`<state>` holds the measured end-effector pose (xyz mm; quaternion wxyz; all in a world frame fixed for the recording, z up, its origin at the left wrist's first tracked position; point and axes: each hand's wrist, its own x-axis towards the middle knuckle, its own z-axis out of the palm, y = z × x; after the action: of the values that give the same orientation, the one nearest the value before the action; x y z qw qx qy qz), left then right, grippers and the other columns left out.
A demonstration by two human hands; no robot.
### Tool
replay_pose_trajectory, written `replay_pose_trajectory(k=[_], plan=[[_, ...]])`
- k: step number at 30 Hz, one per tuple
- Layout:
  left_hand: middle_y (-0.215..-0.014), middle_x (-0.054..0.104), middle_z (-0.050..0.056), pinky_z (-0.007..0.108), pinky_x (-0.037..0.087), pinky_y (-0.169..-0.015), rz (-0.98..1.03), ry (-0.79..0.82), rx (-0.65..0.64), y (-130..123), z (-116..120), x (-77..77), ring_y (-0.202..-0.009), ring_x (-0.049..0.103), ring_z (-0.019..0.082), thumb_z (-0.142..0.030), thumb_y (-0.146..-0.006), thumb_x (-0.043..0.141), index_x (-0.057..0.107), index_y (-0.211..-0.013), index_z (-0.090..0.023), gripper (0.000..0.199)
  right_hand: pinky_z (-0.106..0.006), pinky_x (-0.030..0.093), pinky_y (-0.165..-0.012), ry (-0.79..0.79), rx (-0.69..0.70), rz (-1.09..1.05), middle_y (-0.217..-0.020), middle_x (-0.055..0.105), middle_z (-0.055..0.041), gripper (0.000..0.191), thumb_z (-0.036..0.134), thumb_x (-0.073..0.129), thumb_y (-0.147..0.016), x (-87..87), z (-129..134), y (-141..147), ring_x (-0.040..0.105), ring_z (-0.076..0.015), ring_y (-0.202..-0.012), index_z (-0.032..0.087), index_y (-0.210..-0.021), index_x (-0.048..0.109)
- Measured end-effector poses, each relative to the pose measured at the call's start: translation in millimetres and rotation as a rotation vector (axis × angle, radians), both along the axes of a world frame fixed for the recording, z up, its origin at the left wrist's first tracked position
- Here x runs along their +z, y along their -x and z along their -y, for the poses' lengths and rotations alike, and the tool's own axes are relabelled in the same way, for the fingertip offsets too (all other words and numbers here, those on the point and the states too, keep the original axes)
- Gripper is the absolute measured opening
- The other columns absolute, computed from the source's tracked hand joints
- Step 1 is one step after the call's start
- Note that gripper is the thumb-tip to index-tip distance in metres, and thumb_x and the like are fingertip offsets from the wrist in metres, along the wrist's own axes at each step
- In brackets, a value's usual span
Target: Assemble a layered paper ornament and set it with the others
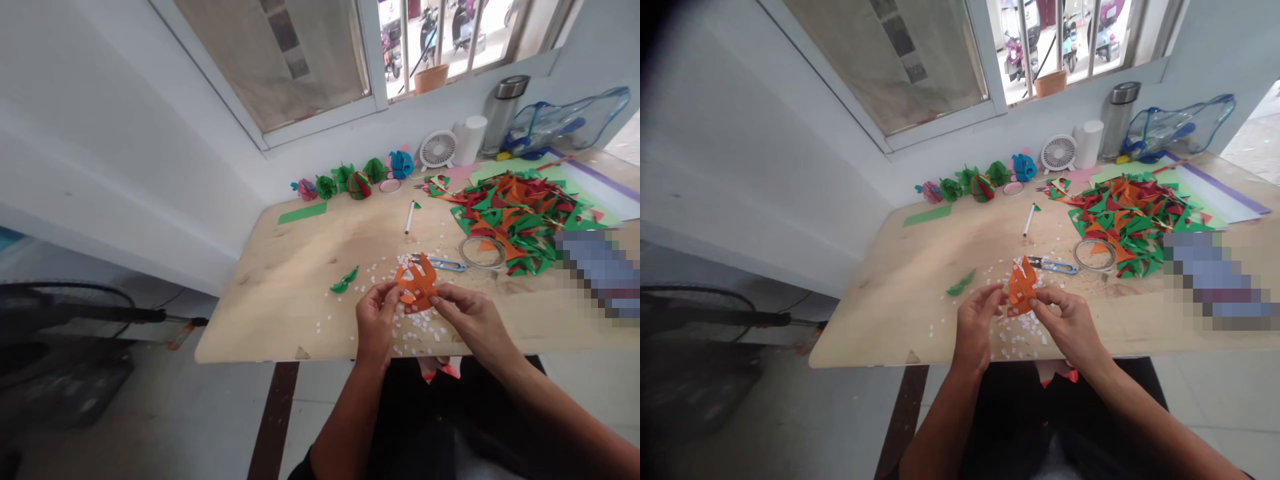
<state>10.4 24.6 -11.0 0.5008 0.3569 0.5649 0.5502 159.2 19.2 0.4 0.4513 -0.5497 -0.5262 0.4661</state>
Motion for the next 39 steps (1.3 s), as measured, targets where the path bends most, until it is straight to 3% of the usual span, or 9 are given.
replay_pose_trajectory(k=[4, 7, 12, 16, 24, 31, 39], plan=[[-0.062, 0.068, 0.003, 0.021, 0.042, -0.053, 0.135, 0.102, -0.107, -3, -18, 4.6, -0.055, 0.059, 0.011, -0.030, -0.064, 0.074, 0.072, -0.074, -0.013, 0.020, -0.033, 0.051, -0.070, -0.080, 0.052, 0.042, -0.078, 0.075, -0.0042, 0.023, 0.042, 0.064, -0.078, 0.3, -4, -1, 0.068, -0.0237, -0.074, 0.022, -0.075, 0.075], [-0.058, 0.067, 0.002, 0.021, 0.042, -0.054, 0.196, 0.129, -0.114, 2, -23, 9.7, -0.053, 0.058, 0.010, -0.029, -0.060, 0.077, 0.070, -0.067, -0.013, 0.019, -0.032, 0.051, -0.070, -0.066, 0.071, 0.031, -0.079, 0.075, -0.0037, 0.023, 0.042, 0.064, -0.079, -2.7, -9, -7, 0.067, -0.0221, -0.073, 0.021, -0.077, 0.074], [-0.059, 0.067, -0.001, 0.020, 0.044, -0.058, 0.319, 0.149, -0.112, 19, -13, 26.1, -0.053, 0.057, 0.007, -0.025, -0.053, 0.083, 0.070, -0.068, -0.014, 0.023, -0.030, 0.050, -0.066, -0.037, 0.104, 0.067, -0.076, 0.074, -0.0028, 0.025, 0.043, 0.062, -0.081, -4.1, -8, -15, 0.066, -0.0213, -0.070, 0.022, -0.078, 0.074], [-0.055, 0.064, -0.001, 0.019, 0.041, -0.054, 0.311, 0.119, -0.153, 15, -5, 33.1, -0.051, 0.055, 0.007, -0.026, -0.056, 0.082, 0.067, -0.065, -0.015, 0.021, -0.030, 0.050, -0.071, -0.086, 0.157, 0.134, -0.078, 0.074, -0.0021, 0.025, 0.041, 0.059, -0.085, -4.4, -6, -12, 0.067, -0.0212, -0.074, 0.023, -0.076, 0.073], [-0.057, 0.061, -0.003, 0.019, 0.043, -0.057, 0.273, 0.067, -0.140, -4, -10, 23.9, -0.052, 0.051, 0.006, -0.026, -0.055, 0.083, 0.064, -0.060, -0.013, 0.024, -0.031, 0.052, -0.076, -0.166, 0.233, 0.219, -0.091, 0.075, -0.0036, 0.024, 0.038, 0.055, -0.088, -4.0, -7, -11, 0.067, -0.0223, -0.083, 0.023, -0.087, 0.073], [-0.058, 0.063, -0.001, 0.019, 0.043, -0.056, 0.327, 0.069, -0.137, -1, -9, 21.9, -0.052, 0.053, 0.007, -0.028, -0.055, 0.084, 0.064, -0.061, -0.013, 0.026, -0.028, 0.052, -0.070, -0.191, 0.241, 0.230, -0.085, 0.075, -0.0021, 0.022, 0.036, 0.056, -0.087, -5.0, -6, -9, 0.067, -0.0202, -0.076, 0.023, -0.084, 0.073], [-0.052, 0.060, -0.002, 0.018, 0.039, -0.050, 0.376, 0.108, -0.139, -5, -10, 18.6, -0.048, 0.051, 0.007, -0.029, -0.056, 0.083, 0.062, -0.061, -0.012, 0.027, -0.028, 0.050, -0.074, -0.193, 0.262, 0.245, -0.088, 0.074, -0.0026, 0.017, 0.031, 0.056, -0.087, -7.8, -8, -12, 0.067, -0.0209, -0.084, 0.022, -0.084, 0.071]])
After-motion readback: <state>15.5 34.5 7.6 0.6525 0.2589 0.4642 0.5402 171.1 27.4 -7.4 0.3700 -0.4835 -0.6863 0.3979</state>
